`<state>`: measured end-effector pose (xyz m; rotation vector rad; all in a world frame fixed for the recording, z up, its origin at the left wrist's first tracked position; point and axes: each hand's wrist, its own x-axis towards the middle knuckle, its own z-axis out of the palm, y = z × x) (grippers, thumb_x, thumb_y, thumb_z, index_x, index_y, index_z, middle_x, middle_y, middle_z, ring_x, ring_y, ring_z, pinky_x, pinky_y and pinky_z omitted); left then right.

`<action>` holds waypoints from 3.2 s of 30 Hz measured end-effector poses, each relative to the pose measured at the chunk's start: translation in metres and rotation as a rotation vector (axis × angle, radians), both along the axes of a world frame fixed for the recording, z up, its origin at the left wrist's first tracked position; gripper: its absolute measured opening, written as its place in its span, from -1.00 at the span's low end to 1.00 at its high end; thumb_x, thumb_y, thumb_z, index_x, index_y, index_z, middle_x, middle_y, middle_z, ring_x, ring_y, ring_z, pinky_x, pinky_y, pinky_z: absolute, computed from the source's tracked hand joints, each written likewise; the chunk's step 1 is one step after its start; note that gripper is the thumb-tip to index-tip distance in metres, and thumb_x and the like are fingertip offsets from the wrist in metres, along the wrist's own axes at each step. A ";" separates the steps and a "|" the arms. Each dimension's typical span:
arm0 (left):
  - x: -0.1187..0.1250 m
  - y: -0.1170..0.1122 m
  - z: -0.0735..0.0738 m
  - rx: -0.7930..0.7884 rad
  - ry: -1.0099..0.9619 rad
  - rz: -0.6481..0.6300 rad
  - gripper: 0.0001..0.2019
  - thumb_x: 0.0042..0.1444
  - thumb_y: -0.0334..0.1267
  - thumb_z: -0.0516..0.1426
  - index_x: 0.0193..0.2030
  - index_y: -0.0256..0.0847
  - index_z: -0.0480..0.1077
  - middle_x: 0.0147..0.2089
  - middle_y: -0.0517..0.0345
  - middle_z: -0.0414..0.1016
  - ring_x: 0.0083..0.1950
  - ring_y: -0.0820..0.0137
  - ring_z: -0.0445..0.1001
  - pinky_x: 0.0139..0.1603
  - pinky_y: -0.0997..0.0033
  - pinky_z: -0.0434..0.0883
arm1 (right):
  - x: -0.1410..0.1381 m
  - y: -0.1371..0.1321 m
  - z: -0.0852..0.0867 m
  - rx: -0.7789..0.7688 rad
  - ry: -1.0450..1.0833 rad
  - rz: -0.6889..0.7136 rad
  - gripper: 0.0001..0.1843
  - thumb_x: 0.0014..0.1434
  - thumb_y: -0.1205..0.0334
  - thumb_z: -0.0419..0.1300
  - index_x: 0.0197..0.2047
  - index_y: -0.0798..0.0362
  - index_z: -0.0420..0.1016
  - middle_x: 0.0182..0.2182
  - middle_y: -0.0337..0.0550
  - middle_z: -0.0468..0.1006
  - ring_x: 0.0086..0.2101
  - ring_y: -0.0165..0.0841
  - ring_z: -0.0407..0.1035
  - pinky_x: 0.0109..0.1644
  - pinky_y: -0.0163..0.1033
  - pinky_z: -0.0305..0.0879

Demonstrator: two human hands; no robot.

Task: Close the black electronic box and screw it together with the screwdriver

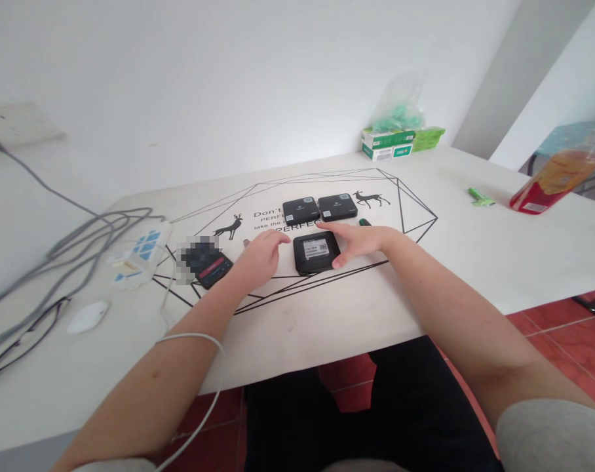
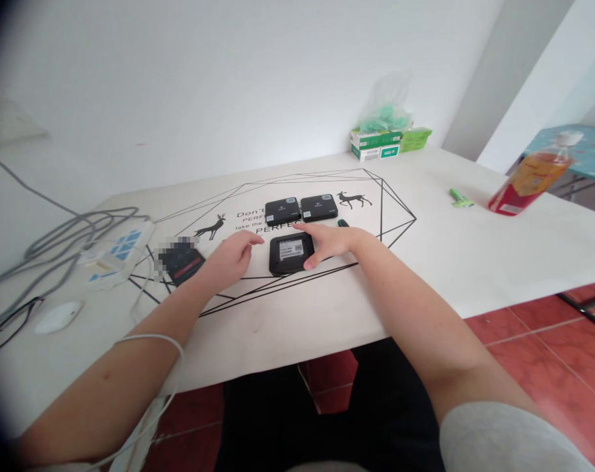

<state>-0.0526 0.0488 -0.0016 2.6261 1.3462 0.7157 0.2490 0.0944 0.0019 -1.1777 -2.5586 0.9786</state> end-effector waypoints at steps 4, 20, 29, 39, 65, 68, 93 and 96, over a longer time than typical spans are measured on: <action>-0.020 0.021 -0.007 0.018 0.152 0.307 -0.70 0.30 -0.32 -0.01 0.01 -0.22 0.50 0.07 -0.17 0.55 0.13 0.04 0.47 0.21 -0.03 0.39 | -0.006 -0.001 -0.007 0.056 0.004 0.009 0.49 -0.25 -0.19 0.59 0.59 0.01 -0.06 0.53 0.16 0.05 0.49 0.11 -0.03 0.55 0.18 -0.05; -0.008 0.041 -0.023 -0.036 0.304 0.431 -0.73 0.38 -0.24 0.03 -0.14 -0.16 0.57 -0.03 -0.13 0.59 0.09 0.03 0.51 0.10 0.03 0.31 | -0.082 0.021 0.009 0.312 -0.043 -0.220 -0.73 0.33 0.11 0.19 -0.04 0.03 0.65 -0.03 -0.04 0.70 -0.06 -0.15 0.57 0.11 -0.10 0.44; -0.011 0.043 -0.023 -0.061 0.271 0.394 -0.75 0.37 -0.27 0.02 -0.14 -0.19 0.54 -0.03 -0.15 0.56 0.06 0.03 0.52 0.06 0.06 0.32 | -0.137 0.056 0.016 0.381 -0.315 0.025 -0.55 0.18 0.34 0.27 0.15 0.10 0.63 0.08 0.08 0.67 0.05 -0.06 0.56 0.14 -0.15 0.42; -0.012 0.044 -0.024 -0.045 0.279 0.377 -0.77 0.38 -0.24 0.04 -0.07 -0.14 0.54 -0.02 -0.09 0.60 0.09 0.06 0.53 0.06 0.09 0.33 | -0.156 0.059 0.013 0.450 -0.349 0.062 -0.71 0.24 0.33 0.20 -0.06 0.13 0.72 -0.09 0.15 0.72 -0.09 -0.06 0.61 -0.02 -0.15 0.44; 0.027 0.031 -0.023 -0.132 -0.165 0.025 -0.88 0.28 -0.35 0.05 -0.30 -0.15 0.35 -0.21 0.09 0.41 -0.12 0.26 0.43 0.02 0.20 0.41 | -0.044 -0.012 0.012 0.550 -0.336 0.051 -0.81 0.37 0.43 0.08 -0.11 0.13 0.54 -0.06 0.05 0.59 -0.14 -0.21 0.53 -0.17 -0.24 0.28; 0.025 0.032 -0.023 -0.131 -0.156 0.031 -0.89 0.27 -0.35 0.05 -0.29 -0.15 0.36 -0.21 0.09 0.42 -0.13 0.26 0.43 0.00 0.21 0.41 | -0.047 -0.017 0.016 0.596 -0.414 0.060 -0.81 0.35 0.41 0.11 -0.09 0.14 0.56 -0.05 0.08 0.60 -0.15 -0.19 0.55 -0.20 -0.24 0.28; 0.020 0.027 -0.020 -0.181 -0.172 0.130 -0.90 0.23 -0.28 0.09 -0.28 -0.14 0.42 -0.18 0.10 0.44 -0.19 0.29 0.41 -0.04 0.20 0.44 | -0.022 0.001 0.011 0.548 -0.001 -0.050 -0.72 0.27 0.46 0.09 -0.16 0.13 0.65 -0.19 -0.02 0.66 -0.22 -0.28 0.45 -0.11 -0.25 0.24; 0.020 0.027 -0.021 -0.179 -0.172 0.133 -0.90 0.23 -0.28 0.09 -0.28 -0.14 0.42 -0.18 0.09 0.44 -0.19 0.29 0.41 -0.04 0.19 0.45 | -0.020 0.000 0.015 0.522 -0.008 -0.034 -0.75 0.28 0.41 0.11 -0.16 0.13 0.64 -0.18 0.00 0.67 -0.18 -0.27 0.46 -0.07 -0.25 0.25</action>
